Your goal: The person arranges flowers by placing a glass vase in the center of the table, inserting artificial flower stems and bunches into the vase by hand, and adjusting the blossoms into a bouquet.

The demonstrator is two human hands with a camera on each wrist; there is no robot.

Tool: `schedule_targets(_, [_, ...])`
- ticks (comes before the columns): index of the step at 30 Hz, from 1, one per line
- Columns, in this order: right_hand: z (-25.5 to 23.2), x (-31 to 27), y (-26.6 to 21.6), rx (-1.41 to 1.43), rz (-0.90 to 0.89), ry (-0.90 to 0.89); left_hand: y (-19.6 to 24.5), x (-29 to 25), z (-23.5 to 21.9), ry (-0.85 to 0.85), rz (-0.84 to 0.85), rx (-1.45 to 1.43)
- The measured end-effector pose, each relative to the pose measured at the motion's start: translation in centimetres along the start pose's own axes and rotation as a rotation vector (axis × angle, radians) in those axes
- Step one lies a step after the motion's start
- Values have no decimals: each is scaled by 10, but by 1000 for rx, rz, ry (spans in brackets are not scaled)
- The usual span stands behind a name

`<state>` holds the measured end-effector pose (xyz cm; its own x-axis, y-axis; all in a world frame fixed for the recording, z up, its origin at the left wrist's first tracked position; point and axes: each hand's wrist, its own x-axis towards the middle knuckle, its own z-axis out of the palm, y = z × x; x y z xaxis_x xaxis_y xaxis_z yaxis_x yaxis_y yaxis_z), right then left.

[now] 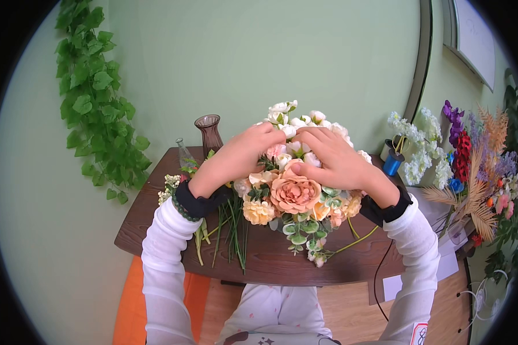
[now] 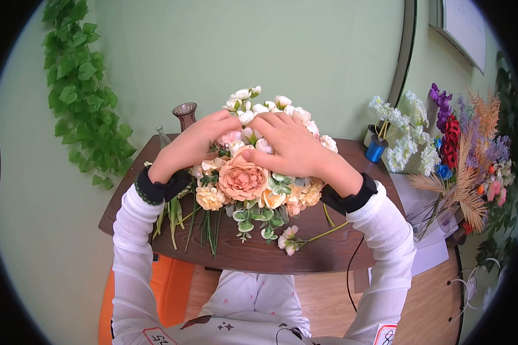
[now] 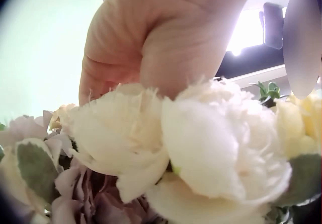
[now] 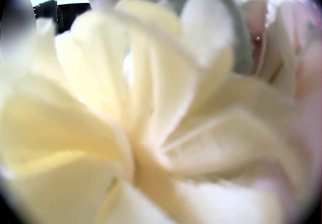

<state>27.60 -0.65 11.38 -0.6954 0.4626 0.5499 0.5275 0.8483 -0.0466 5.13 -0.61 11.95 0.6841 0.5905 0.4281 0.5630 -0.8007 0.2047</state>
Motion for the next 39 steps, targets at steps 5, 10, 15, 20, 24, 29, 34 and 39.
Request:
schedule_targets(5, [-1,0,-1,-19,5,-12,0,0,-1,88,35,-47])
schedule_targets(10, [1,-1,2,-44,-24,5,-2,2,-9,270,-55,-101])
schedule_targets(15, [-4,2,-2,61,39,-30,-7,-4,-10,233,-80,-151])
schedule_targets(20, [-9,4,-8,136,54,13,-5,-13,-9,195,-99,-222])
schedule_targets(24, [-12,3,-9,265,74,37,-6,-15,-8,250,-70,-216])
schedule_targets(29, [-9,3,-2,53,-79,31,-3,-17,-5,263,-8,-247])
schedule_targets(34, [-24,0,-6,90,-37,25,-15,-27,-5,446,-53,-464])
schedule_targets(39, [-36,-12,-13,224,90,190,-41,-37,-5,435,-171,-446])
